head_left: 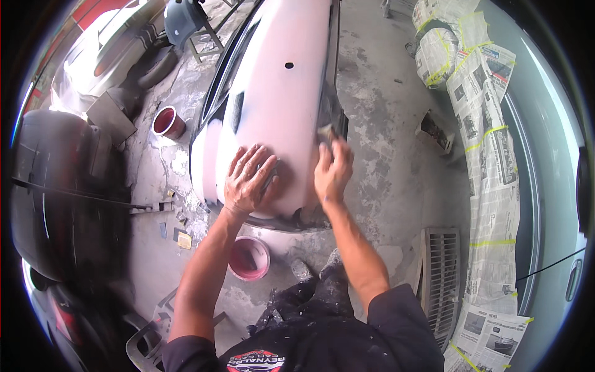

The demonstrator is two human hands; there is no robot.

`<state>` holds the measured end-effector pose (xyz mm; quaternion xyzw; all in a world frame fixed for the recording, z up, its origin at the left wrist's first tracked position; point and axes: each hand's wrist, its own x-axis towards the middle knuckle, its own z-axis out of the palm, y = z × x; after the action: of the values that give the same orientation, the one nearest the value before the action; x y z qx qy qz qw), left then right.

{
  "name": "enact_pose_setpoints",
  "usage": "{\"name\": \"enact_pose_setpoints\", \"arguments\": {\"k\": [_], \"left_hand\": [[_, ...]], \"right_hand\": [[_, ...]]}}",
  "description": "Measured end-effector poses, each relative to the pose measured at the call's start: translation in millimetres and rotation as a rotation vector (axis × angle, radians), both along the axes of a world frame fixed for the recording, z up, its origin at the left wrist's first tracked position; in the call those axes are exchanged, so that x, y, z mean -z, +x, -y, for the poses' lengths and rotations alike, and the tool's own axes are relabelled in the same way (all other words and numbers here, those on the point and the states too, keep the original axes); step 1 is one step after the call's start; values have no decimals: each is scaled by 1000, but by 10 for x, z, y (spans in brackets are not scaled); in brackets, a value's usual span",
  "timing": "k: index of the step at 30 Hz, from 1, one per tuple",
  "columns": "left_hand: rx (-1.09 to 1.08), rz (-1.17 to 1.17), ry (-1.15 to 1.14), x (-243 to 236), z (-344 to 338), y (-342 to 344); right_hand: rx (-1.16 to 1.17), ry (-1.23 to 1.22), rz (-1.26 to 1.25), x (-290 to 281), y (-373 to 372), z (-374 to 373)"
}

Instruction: The person wets sandpaper in a bucket of water, wraps it around a sanding block, and sands a car bumper using the block.

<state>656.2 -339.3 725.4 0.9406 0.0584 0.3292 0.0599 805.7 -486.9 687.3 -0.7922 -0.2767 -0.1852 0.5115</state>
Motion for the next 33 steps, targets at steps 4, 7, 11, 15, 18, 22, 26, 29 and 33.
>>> {"name": "enact_pose_setpoints", "arguments": {"k": [4,7,11,15,18,22,26,29,33], "left_hand": [[12,4,-9,-25,50,40],[33,8,-5,-18,18,33],[-12,-22,39,-43,40,51],[12,0,29,-8,46,77],[17,-3,39,-17,20,79],[12,-10,25,-25,78,76],[11,-14,44,8,38,58],[12,-13,56,24,6,21],[3,-24,35,-45,85,89]], "right_hand": [[-7,-6,49,566,-1043,609],[-18,-31,21,141,-559,335],[-49,17,-15,-82,89,19],[-73,64,54,792,-1156,746],[-21,-8,38,299,-544,341],[-42,17,-32,-251,395,-177],[-64,41,-66,516,-1122,622],[32,-20,-33,357,-874,399],[45,27,-94,-122,-48,73]]}}
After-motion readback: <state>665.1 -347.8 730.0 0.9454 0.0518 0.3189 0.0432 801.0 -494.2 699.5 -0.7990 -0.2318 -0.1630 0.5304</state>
